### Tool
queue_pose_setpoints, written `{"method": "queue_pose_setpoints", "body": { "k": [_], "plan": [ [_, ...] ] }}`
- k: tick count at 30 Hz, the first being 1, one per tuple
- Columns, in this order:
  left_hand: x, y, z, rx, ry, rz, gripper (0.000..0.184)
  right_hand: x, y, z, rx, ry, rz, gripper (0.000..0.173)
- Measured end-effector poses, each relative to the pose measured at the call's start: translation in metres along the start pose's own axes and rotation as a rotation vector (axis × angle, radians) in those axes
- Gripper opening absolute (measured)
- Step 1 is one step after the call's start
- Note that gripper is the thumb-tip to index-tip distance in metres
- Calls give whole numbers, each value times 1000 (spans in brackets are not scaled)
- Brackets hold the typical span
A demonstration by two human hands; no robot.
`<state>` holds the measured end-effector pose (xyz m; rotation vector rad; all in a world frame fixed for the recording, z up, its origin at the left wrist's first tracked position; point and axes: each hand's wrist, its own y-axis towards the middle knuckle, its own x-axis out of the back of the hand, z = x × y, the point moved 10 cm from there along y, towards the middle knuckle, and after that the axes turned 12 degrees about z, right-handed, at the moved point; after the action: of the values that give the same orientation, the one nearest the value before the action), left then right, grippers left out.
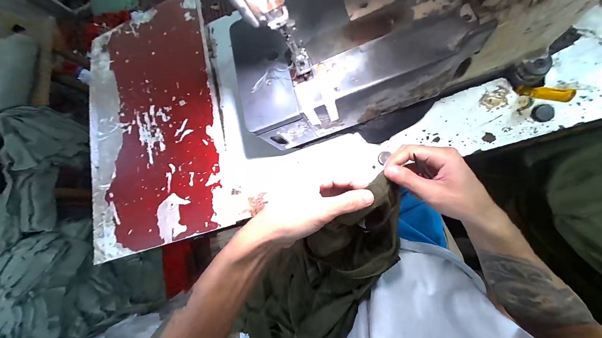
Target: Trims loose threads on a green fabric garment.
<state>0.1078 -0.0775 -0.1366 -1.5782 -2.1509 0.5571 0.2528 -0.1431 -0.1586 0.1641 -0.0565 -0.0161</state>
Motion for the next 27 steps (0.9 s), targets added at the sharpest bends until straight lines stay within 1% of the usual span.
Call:
{"method": "queue_pose_setpoints", "body": {
  "k": [2, 4, 6, 8, 10, 11, 13, 16, 17, 18, 19, 20, 21, 23, 24, 25, 27],
  "plan": [
    [-4, 9, 11, 2, -113, -36, 16, 11, -11, 6, 8, -112, -111, 16],
    [-10, 12, 18, 4, -160, -82, 17, 8, -21, 8, 10, -76, -128, 23],
    [-15, 12, 19, -42, -132, -116, 15, -3, -22, -1, -40, 65, -100, 16],
    [-19, 11, 16, -110, -45, -142, 14, -9, -21, -10, -70, 206, -88, 10],
    [-20, 8, 17, -158, -61, -148, 15, -12, -20, -14, -65, 254, -64, 9],
    [-20, 7, 20, -164, -88, -145, 16, -12, -19, -16, -69, 232, -48, 8],
    [-17, 4, 29, -138, -187, -134, 18, 3, -18, -17, -56, 41, -74, 7],
    [-20, 3, 54, -48, -400, -30, 20, 53, -15, -1, -24, -442, -247, 19],
    [-23, 1, 62, -5, -468, 9, 21, 66, -9, 5, -44, -595, -306, 25],
    [-25, 0, 69, 24, -522, 33, 22, 74, -2, 9, -102, -712, -319, 30],
    [-26, -2, 73, 40, -560, 47, 23, 73, 3, 11, -167, -773, -278, 37],
    [-25, -4, 75, 45, -585, 44, 24, 63, 4, 12, -221, -794, -181, 44],
    [-22, -7, 76, 43, -598, 24, 25, 50, 2, 13, -238, -787, -77, 45],
    [-18, -13, 79, 48, -611, -38, 29, 18, -3, 18, -158, -675, 80, 36],
    [-17, -15, 80, 52, -610, -61, 32, 1, -9, 22, -113, -559, 123, 33],
    [-17, -18, 82, 38, -632, -75, 33, -15, -14, 27, -51, -473, 124, 32],
    [-14, -23, 82, -7, -678, -113, 32, -39, -24, 32, 45, -445, 69, 31]
  ]
}}
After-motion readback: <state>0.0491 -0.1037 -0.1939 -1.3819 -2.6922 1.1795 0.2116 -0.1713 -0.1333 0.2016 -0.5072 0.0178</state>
